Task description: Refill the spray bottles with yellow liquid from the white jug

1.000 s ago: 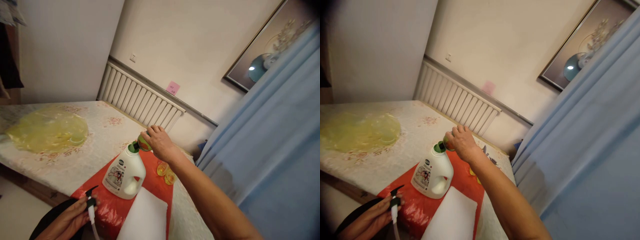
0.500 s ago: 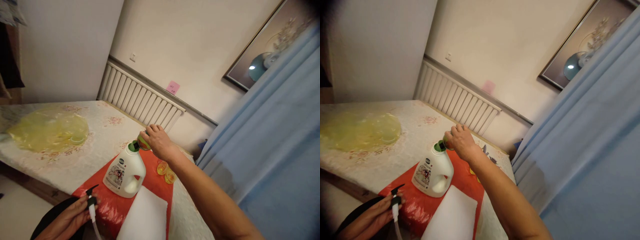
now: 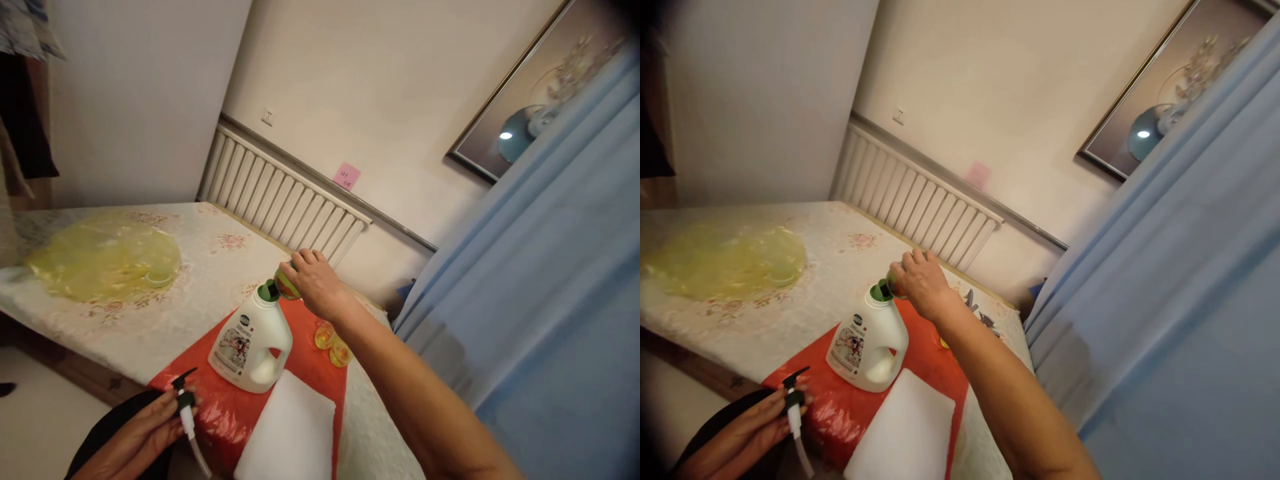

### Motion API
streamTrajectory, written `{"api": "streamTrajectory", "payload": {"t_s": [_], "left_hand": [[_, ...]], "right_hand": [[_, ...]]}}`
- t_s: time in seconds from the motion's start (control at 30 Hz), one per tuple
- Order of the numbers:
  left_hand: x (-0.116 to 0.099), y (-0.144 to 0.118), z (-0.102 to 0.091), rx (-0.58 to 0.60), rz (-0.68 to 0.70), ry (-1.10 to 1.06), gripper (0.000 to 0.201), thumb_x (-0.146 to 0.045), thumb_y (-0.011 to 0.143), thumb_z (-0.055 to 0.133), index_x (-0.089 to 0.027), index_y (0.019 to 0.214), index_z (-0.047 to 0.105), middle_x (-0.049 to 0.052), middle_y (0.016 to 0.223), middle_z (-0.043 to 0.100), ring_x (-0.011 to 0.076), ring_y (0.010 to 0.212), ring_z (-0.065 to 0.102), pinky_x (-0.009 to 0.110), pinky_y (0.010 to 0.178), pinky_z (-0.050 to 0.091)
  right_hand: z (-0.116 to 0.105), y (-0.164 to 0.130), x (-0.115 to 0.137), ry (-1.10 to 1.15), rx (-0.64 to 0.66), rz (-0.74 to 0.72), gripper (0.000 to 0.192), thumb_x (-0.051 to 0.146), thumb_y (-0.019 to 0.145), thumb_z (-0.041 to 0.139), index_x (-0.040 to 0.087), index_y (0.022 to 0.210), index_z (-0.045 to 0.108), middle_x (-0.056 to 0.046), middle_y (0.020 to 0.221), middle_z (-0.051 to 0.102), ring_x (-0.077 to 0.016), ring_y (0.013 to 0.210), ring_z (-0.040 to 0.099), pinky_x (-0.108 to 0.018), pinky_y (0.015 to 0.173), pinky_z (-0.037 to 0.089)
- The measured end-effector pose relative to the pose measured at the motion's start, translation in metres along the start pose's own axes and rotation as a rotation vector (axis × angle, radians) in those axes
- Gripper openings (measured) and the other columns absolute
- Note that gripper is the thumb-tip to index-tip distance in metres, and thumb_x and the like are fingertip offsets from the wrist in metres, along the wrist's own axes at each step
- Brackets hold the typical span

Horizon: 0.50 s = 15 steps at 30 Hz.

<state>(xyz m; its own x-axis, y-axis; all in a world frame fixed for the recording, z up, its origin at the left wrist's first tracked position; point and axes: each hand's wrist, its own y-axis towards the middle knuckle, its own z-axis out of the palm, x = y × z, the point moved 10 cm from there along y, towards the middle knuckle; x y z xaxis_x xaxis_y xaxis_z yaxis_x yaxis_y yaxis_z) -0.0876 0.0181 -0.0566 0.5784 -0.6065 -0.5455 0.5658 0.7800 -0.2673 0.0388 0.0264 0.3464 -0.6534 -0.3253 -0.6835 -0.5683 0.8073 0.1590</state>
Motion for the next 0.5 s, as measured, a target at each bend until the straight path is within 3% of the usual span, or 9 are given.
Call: {"api": "streamTrajectory", "payload": {"t_s": [0.33, 0.5], "left_hand": [[0.000, -0.005, 0.004, -0.051, 0.025, -0.026, 0.035, -0.025, 0.069, 0.085, -0.026, 0.102, 0.073, 0.005, 0.106, 0.076, 0.0297, 0.103, 0.069, 0.034, 0.084, 0.061], [-0.025, -0.013, 0.038, -0.102, 0.130, 0.008, 0.032, -0.023, 0.064, 0.087, -0.024, 0.093, 0.074, 0.003, 0.100, 0.076, 0.0263, 0.090, 0.072, 0.031, 0.075, 0.063]], "right_hand": [[0.008, -0.010, -0.001, 0.021, -0.039, 0.061, 0.045, 0.013, 0.080, 0.058, 0.016, 0.124, 0.049, -0.015, 0.114, 0.055, -0.0307, 0.108, 0.044, -0.044, 0.091, 0.036], [0.026, -0.024, -0.010, 0.137, -0.034, 0.192, 0.058, 0.010, 0.074, 0.061, 0.017, 0.130, 0.046, -0.015, 0.117, 0.055, -0.0301, 0.107, 0.046, -0.043, 0.091, 0.038]]}}
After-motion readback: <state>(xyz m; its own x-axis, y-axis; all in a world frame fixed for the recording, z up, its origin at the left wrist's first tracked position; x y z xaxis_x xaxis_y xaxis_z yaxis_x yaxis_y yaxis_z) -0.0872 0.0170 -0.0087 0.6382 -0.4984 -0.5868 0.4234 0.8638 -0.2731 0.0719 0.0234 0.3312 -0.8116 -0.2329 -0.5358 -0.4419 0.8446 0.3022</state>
